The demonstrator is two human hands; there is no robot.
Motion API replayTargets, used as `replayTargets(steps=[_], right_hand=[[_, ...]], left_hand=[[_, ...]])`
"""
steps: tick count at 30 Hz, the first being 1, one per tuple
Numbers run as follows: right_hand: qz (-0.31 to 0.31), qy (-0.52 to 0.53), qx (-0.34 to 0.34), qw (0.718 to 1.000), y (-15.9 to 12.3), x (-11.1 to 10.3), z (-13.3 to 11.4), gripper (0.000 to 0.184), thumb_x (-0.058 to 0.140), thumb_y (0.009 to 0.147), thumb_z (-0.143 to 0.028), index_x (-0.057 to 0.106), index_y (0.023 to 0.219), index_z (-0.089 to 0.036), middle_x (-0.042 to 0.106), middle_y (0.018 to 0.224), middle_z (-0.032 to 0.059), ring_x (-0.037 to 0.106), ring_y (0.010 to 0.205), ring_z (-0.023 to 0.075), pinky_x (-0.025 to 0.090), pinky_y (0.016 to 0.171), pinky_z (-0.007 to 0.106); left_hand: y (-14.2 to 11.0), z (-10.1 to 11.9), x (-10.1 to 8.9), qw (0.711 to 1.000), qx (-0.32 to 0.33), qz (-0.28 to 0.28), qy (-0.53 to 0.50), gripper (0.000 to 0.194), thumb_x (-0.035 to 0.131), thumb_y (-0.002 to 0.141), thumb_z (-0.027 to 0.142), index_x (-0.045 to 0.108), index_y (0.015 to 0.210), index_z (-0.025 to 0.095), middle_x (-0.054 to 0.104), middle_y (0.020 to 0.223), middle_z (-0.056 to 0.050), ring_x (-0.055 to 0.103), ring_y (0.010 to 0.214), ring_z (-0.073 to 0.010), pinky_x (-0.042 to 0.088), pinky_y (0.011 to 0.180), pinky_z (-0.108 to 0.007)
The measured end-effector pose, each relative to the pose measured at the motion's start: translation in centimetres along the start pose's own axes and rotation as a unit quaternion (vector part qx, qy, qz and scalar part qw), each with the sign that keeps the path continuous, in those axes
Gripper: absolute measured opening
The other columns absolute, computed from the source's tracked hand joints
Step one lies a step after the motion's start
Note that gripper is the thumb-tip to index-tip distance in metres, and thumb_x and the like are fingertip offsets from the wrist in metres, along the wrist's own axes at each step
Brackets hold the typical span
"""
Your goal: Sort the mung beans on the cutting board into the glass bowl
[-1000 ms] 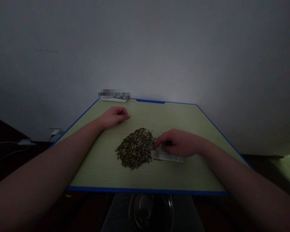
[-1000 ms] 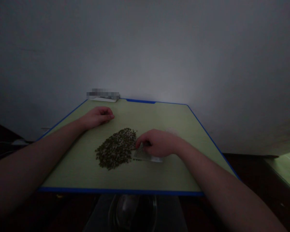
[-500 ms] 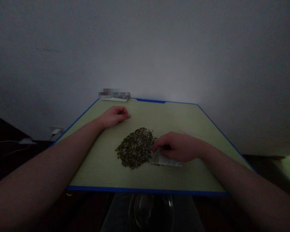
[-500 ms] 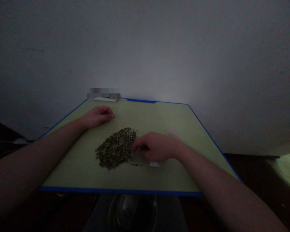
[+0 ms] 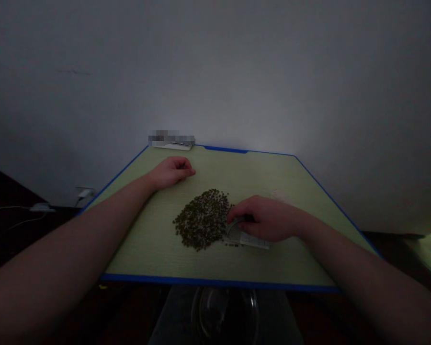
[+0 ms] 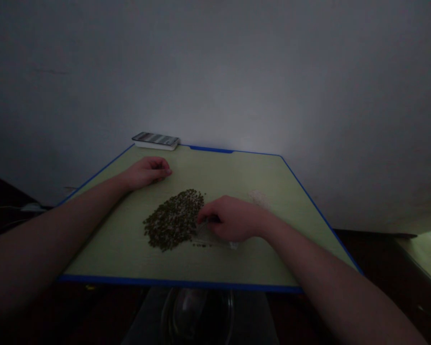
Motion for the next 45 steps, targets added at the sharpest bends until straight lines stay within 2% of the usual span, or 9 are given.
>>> replayTargets(steps=[9,21,28,35,40,45], right_hand=[[-0.01,0.027,-0.031,0.999,0.1,0.3,-0.2,0.037,0.051,0.074,-0.006,0.067,0.105,-0.018,0.07,0.098,0.0043,0.06,0.085,0.0169,0.042,0.076,0.027],[-0.018,-0.017,0.016,1.0,-0.4,-0.2,0.3,0.034,0.052,0.074,-0.011,0.068,0.102,-0.02,0.067,0.078,0.0018,0.053,0.062,0.0128,0.038,0.06,0.024],[0.004,-0.031,0.029,0.999,-0.7,-0.6,0.3,0.034,0.051,0.075,-0.012,0.068,0.103,-0.02,0.069,0.082,0.0026,0.055,0.065,0.0132,0.038,0.062,0.024],[0.033,-0.024,0.009,0.999,-0.8,-1.2,0.2,0.035,0.049,0.075,-0.01,0.068,0.102,-0.019,0.069,0.082,0.0021,0.056,0.065,0.0128,0.039,0.062,0.024],[0.016,-0.025,-0.009,1.0,-1.0,-1.0,0.0,0.033,0.05,0.073,-0.009,0.068,0.099,-0.018,0.068,0.081,0.0024,0.055,0.066,0.0129,0.038,0.062,0.024],[-0.013,-0.025,0.007,1.0,-1.1,-0.6,0.3,0.035,0.05,0.068,-0.007,0.068,0.095,-0.019,0.06,0.064,-0.0028,0.049,0.054,0.0099,0.034,0.053,0.022]], left_hand=[[0.0,-0.1,0.0,1.0,0.002,0.001,-0.002,0.026,0.065,0.068,0.039,0.052,0.067,0.017,0.044,0.047,0.007,0.037,0.041,-0.0065,0.027,0.043,-0.022],[-0.2,0.3,0.1,1.0,-0.001,-0.001,0.004,0.024,0.064,0.068,0.037,0.052,0.067,0.017,0.044,0.048,0.006,0.038,0.042,-0.007,0.028,0.043,-0.022],[-0.1,0.1,0.0,1.0,0.008,-0.003,0.0,0.024,0.065,0.068,0.037,0.052,0.067,0.017,0.045,0.049,0.006,0.038,0.043,-0.0069,0.028,0.044,-0.023],[-0.1,-0.1,0.0,1.0,0.001,-0.003,0.004,0.024,0.065,0.068,0.037,0.053,0.067,0.017,0.044,0.048,0.006,0.038,0.042,-0.0071,0.027,0.043,-0.022],[-0.2,0.1,0.0,1.0,0.006,-0.002,-0.002,0.025,0.065,0.067,0.037,0.052,0.066,0.016,0.044,0.048,0.006,0.037,0.042,-0.0065,0.027,0.043,-0.022],[-0.3,0.3,0.1,1.0,0.003,-0.005,0.001,0.024,0.064,0.069,0.037,0.052,0.068,0.016,0.044,0.048,0.007,0.037,0.042,-0.0065,0.028,0.043,-0.022]])
Point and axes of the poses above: each hand's wrist, its own y-axis towards the middle knuckle, its own x-axis out of the palm, z = x × y, the point moved 6 cm from there along y, towards the middle knuckle
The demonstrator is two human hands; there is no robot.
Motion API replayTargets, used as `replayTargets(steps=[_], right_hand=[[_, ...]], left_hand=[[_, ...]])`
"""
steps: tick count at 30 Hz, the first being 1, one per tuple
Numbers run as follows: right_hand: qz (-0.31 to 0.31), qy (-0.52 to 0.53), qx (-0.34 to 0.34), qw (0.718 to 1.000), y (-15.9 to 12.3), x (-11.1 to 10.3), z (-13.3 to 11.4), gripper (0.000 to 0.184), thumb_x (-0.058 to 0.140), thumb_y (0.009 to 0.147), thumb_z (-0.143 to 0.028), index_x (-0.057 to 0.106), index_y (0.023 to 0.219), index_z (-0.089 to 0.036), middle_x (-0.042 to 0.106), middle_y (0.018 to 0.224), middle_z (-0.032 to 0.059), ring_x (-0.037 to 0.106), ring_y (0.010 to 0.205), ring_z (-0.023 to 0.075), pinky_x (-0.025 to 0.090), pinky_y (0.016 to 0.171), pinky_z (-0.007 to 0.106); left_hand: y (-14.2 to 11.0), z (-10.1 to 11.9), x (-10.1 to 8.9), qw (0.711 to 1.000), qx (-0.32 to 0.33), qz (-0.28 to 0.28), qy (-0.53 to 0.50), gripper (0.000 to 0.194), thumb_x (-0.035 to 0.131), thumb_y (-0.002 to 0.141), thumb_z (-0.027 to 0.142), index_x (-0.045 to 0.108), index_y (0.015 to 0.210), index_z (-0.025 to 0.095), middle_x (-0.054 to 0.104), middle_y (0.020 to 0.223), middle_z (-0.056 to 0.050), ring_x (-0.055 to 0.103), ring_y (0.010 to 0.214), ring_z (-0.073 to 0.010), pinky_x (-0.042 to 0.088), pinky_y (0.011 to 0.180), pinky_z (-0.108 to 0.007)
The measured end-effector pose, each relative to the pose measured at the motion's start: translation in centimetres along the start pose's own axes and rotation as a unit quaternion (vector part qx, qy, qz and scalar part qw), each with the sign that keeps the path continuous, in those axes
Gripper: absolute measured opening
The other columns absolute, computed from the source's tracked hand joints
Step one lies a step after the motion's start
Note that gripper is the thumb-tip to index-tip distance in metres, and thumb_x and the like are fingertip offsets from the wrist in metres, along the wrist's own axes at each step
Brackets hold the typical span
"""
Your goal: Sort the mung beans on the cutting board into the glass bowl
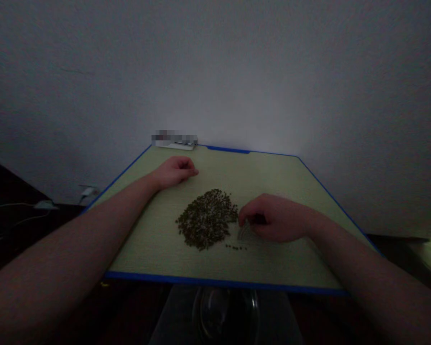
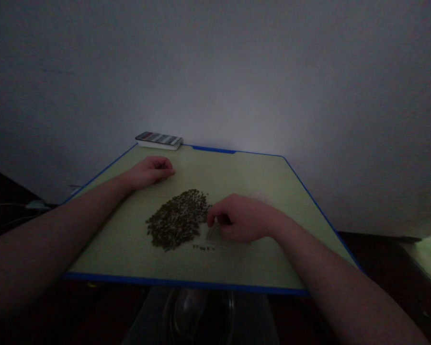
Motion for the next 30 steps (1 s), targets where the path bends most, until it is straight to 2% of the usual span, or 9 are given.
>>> replayTargets(steps=[4,15,23,30], right_hand=[[-0.007,0.01,0.0,1.0,0.1,0.3,-0.2,0.034,0.05,0.067,-0.008,0.068,0.094,-0.019,0.057,0.062,-0.0034,0.047,0.053,0.0093,0.033,0.053,0.022],[0.016,0.027,-0.043,0.999,0.7,0.6,-1.2,0.036,0.05,0.073,-0.008,0.067,0.102,-0.016,0.068,0.084,0.0033,0.056,0.067,0.0126,0.04,0.063,0.024],[0.003,0.04,-0.066,0.997,0.8,0.7,-1.9,0.035,0.05,0.072,-0.005,0.068,0.101,-0.015,0.069,0.089,0.0049,0.06,0.075,0.0146,0.042,0.07,0.026],[0.016,0.032,-0.078,0.996,0.9,0.9,-2.5,0.034,0.051,0.074,-0.006,0.067,0.102,-0.016,0.07,0.09,0.0051,0.061,0.078,0.0154,0.043,0.071,0.026]], left_hand=[[0.0,-0.1,0.0,1.0,0.004,-0.003,-0.005,0.023,0.064,0.069,0.036,0.053,0.068,0.016,0.044,0.049,0.007,0.038,0.042,-0.0062,0.028,0.043,-0.022],[0.3,-0.2,0.0,1.0,0.003,-0.003,0.001,0.024,0.064,0.069,0.036,0.052,0.069,0.016,0.045,0.049,0.006,0.038,0.042,-0.0062,0.028,0.043,-0.022],[0.2,-0.2,-0.1,1.0,0.003,0.002,-0.006,0.025,0.065,0.069,0.037,0.052,0.068,0.016,0.044,0.048,0.007,0.036,0.042,-0.0053,0.027,0.042,-0.021],[0.3,-0.2,-0.1,1.0,0.001,0.004,0.005,0.025,0.064,0.069,0.038,0.052,0.068,0.016,0.045,0.048,0.007,0.038,0.042,-0.0063,0.027,0.043,-0.021]])
Point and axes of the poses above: each hand's wrist, its own y-axis towards the middle knuckle, its own x-axis out of the palm, z = x × y, the point moved 6 cm from there along y, towards the middle knuckle
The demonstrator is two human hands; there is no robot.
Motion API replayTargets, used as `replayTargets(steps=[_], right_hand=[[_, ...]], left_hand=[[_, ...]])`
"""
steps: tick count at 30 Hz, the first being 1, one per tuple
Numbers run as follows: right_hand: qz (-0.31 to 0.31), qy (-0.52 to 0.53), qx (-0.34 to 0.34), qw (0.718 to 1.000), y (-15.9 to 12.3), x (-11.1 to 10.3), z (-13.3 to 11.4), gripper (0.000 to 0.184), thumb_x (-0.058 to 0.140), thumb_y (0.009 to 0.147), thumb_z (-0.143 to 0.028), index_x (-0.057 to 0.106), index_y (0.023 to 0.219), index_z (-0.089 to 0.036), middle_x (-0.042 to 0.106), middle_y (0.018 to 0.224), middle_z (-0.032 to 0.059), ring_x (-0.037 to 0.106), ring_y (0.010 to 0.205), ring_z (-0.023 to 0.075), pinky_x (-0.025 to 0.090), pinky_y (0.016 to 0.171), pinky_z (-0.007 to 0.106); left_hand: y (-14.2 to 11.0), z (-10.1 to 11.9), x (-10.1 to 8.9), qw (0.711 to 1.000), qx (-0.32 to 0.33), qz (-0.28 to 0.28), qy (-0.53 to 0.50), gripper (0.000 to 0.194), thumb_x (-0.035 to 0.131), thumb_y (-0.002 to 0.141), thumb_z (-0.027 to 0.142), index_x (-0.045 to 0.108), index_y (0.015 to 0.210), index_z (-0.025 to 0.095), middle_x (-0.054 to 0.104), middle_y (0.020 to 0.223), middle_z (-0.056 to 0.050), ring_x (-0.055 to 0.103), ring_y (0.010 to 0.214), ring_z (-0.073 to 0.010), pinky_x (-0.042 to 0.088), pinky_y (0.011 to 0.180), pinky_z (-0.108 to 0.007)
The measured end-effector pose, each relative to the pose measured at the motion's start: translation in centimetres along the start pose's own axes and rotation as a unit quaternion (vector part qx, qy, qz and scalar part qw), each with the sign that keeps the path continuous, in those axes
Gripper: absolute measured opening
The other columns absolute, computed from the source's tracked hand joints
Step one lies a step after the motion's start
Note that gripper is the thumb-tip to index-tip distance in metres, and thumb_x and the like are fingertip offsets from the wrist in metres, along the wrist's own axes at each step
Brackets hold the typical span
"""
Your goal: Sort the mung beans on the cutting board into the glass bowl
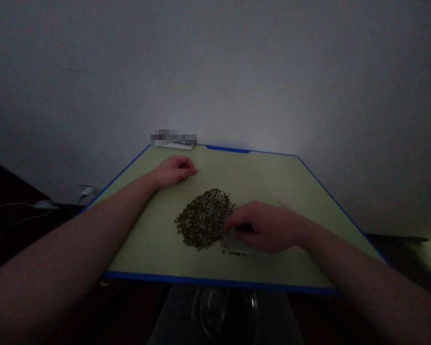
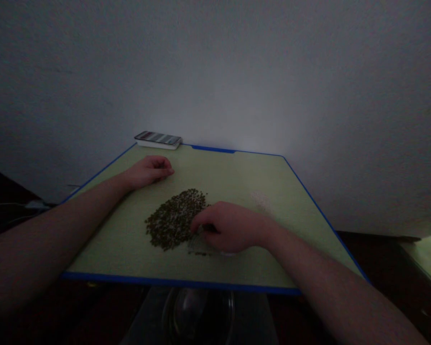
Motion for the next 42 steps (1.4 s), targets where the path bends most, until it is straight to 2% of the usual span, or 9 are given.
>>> replayTargets(steps=[7,16,27,35,42], right_hand=[[-0.025,0.02,-0.031,0.999,0.1,0.6,-0.8,0.034,0.05,0.074,-0.004,0.068,0.101,-0.015,0.07,0.092,0.006,0.062,0.082,0.0153,0.044,0.074,0.025],[-0.08,0.024,-0.033,0.996,-0.3,1.6,-1.7,0.033,0.051,0.075,-0.009,0.067,0.102,-0.018,0.069,0.085,0.0045,0.06,0.076,0.0154,0.043,0.07,0.025],[-0.096,0.075,-0.009,0.993,-0.2,1.6,-1.2,0.032,0.054,0.074,-0.008,0.067,0.102,-0.016,0.062,0.07,-0.0008,0.054,0.061,0.0102,0.038,0.058,0.021],[-0.1,0.109,-0.01,0.989,-0.3,1.7,-1.0,0.031,0.056,0.074,-0.006,0.067,0.102,-0.013,0.062,0.072,-0.0001,0.052,0.061,0.0094,0.038,0.057,0.02],[-0.1,0.099,-0.017,0.99,-0.4,1.7,-1.0,0.033,0.056,0.072,-0.007,0.067,0.101,-0.015,0.063,0.07,-0.001,0.052,0.058,0.0092,0.038,0.055,0.02]], left_hand=[[-0.1,0.0,0.1,1.0,-0.003,-0.004,-0.003,0.024,0.064,0.069,0.036,0.052,0.067,0.016,0.044,0.048,0.007,0.036,0.042,-0.006,0.027,0.042,-0.022],[0.1,-0.2,0.0,1.0,-0.003,-0.002,-0.012,0.024,0.064,0.07,0.036,0.051,0.067,0.016,0.044,0.047,0.007,0.036,0.041,-0.0056,0.027,0.042,-0.021],[0.0,0.0,0.1,1.0,-0.003,0.001,-0.014,0.024,0.065,0.068,0.036,0.052,0.067,0.016,0.044,0.047,0.007,0.036,0.041,-0.0058,0.027,0.042,-0.021],[0.0,0.0,0.0,1.0,-0.003,-0.003,-0.005,0.024,0.065,0.069,0.037,0.052,0.068,0.016,0.045,0.048,0.006,0.037,0.042,-0.0063,0.028,0.043,-0.022],[0.0,0.0,0.0,1.0,-0.001,-0.001,0.0,0.026,0.065,0.069,0.039,0.052,0.068,0.016,0.045,0.05,0.006,0.038,0.043,-0.0065,0.028,0.043,-0.022]])
Point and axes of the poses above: each hand's wrist, its own y-axis towards the middle knuckle, its own x-axis out of the palm, z = x × y, the point moved 6 cm from there along y, towards the middle knuckle
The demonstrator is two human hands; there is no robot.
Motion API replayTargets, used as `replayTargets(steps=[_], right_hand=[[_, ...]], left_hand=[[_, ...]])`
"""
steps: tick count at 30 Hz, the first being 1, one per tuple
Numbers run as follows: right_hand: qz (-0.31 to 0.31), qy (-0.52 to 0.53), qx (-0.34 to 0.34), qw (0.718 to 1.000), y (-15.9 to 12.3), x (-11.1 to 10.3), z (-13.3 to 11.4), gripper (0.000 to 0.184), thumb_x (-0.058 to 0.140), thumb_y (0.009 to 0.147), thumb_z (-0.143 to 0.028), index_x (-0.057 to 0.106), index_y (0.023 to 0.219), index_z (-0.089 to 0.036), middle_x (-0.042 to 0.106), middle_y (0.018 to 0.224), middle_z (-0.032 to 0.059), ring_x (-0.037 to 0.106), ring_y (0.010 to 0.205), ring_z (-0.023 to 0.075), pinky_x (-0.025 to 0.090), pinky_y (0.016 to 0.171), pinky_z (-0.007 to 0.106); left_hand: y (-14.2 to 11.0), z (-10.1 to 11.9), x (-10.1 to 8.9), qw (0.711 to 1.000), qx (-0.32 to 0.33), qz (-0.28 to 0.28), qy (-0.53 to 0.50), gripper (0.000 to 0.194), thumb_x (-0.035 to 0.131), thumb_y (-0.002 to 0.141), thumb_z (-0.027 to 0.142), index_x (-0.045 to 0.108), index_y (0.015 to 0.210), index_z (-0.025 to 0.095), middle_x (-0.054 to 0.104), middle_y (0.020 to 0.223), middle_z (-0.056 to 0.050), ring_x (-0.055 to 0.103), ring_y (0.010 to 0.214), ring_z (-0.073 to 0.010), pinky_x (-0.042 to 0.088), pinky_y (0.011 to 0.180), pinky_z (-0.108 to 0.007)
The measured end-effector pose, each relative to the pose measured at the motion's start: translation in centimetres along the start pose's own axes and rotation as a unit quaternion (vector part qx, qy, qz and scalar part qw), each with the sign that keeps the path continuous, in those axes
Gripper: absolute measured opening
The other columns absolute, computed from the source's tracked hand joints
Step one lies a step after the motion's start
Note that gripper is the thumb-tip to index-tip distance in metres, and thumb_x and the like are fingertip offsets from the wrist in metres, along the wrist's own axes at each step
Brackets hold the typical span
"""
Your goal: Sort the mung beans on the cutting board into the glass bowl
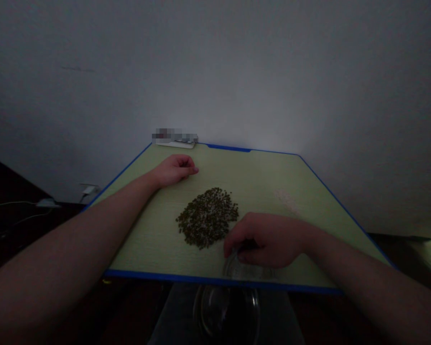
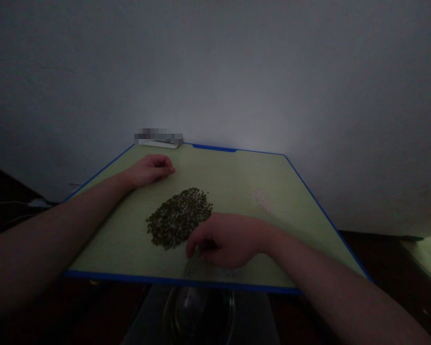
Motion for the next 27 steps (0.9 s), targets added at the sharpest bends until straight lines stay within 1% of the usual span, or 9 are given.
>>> replayTargets(steps=[5,8,11,13,16,18,23,27], right_hand=[[-0.02,-0.01,-0.006,1.0,-0.1,0.4,-0.4,0.031,0.056,0.073,-0.01,0.068,0.101,-0.016,0.063,0.067,-0.0012,0.052,0.057,0.009,0.038,0.055,0.02],[-0.018,-0.007,0.008,1.0,-0.5,-0.1,-0.1,0.031,0.057,0.073,-0.01,0.068,0.101,-0.016,0.062,0.067,-0.0014,0.051,0.056,0.0088,0.037,0.054,0.02],[0.022,-0.016,0.044,0.999,-1.3,-1.7,1.0,0.031,0.056,0.072,-0.01,0.067,0.101,-0.015,0.059,0.065,-0.0022,0.049,0.055,0.0087,0.036,0.052,0.02],[0.04,-0.035,0.083,0.995,-1.8,-2.6,1.8,0.029,0.056,0.071,-0.011,0.067,0.098,-0.016,0.056,0.061,-0.0037,0.048,0.053,0.0088,0.035,0.05,0.02],[0.02,-0.069,0.137,0.988,-2.3,-2.9,2.8,0.027,0.058,0.069,-0.014,0.068,0.094,-0.018,0.057,0.06,-0.0038,0.049,0.051,0.0094,0.033,0.047,0.02],[0.002,-0.08,0.154,0.985,-2.4,-2.7,3.0,0.027,0.059,0.068,-0.016,0.068,0.093,-0.019,0.06,0.062,-0.0027,0.051,0.053,0.0103,0.033,0.047,0.021],[-0.007,-0.078,0.153,0.985,-2.1,-2.2,2.5,0.024,0.06,0.07,-0.018,0.068,0.092,-0.019,0.063,0.064,-0.0014,0.053,0.054,0.0111,0.033,0.048,0.021],[0.036,-0.078,0.154,0.984,-1.6,-2.0,1.4,0.025,0.058,0.069,-0.016,0.065,0.093,-0.02,0.062,0.065,-0.0018,0.052,0.054,0.0104,0.032,0.048,0.021]], left_hand=[[0.0,0.0,0.0,1.0,-0.001,-0.001,-0.002,0.025,0.064,0.07,0.038,0.053,0.068,0.017,0.045,0.05,0.006,0.037,0.043,-0.0063,0.028,0.044,-0.022],[0.1,-0.1,0.0,1.0,0.002,-0.003,-0.005,0.025,0.065,0.069,0.038,0.053,0.068,0.017,0.044,0.049,0.006,0.037,0.042,-0.0063,0.028,0.043,-0.022],[0.2,-0.2,0.0,1.0,0.006,-0.001,-0.006,0.026,0.065,0.069,0.039,0.053,0.068,0.016,0.045,0.049,0.006,0.038,0.042,-0.0065,0.028,0.043,-0.022],[0.2,-0.3,0.0,1.0,0.009,-0.002,-0.004,0.026,0.065,0.069,0.039,0.053,0.068,0.016,0.045,0.049,0.006,0.038,0.043,-0.0066,0.028,0.043,-0.022],[0.1,-0.3,0.0,1.0,0.013,-0.003,-0.002,0.025,0.064,0.07,0.038,0.053,0.069,0.016,0.045,0.049,0.006,0.038,0.043,-0.0065,0.028,0.043,-0.022],[0.0,-0.1,-0.1,1.0,0.014,-0.003,-0.002,0.024,0.064,0.07,0.038,0.053,0.069,0.016,0.045,0.049,0.006,0.038,0.043,-0.0065,0.028,0.043,-0.021],[-0.1,0.2,0.0,1.0,0.004,0.0,-0.004,0.024,0.065,0.068,0.037,0.052,0.067,0.016,0.045,0.048,0.006,0.038,0.042,-0.0063,0.029,0.043,-0.021],[-0.2,0.4,-0.1,1.0,-0.001,0.006,-0.002,0.023,0.065,0.068,0.036,0.052,0.066,0.016,0.045,0.048,0.006,0.038,0.042,-0.0064,0.029,0.043,-0.022]])
Point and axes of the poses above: each hand's wrist, its own y-axis towards the middle knuckle, its own x-axis out of the palm, z = x × y, the point moved 6 cm from there along y, towards the middle knuckle
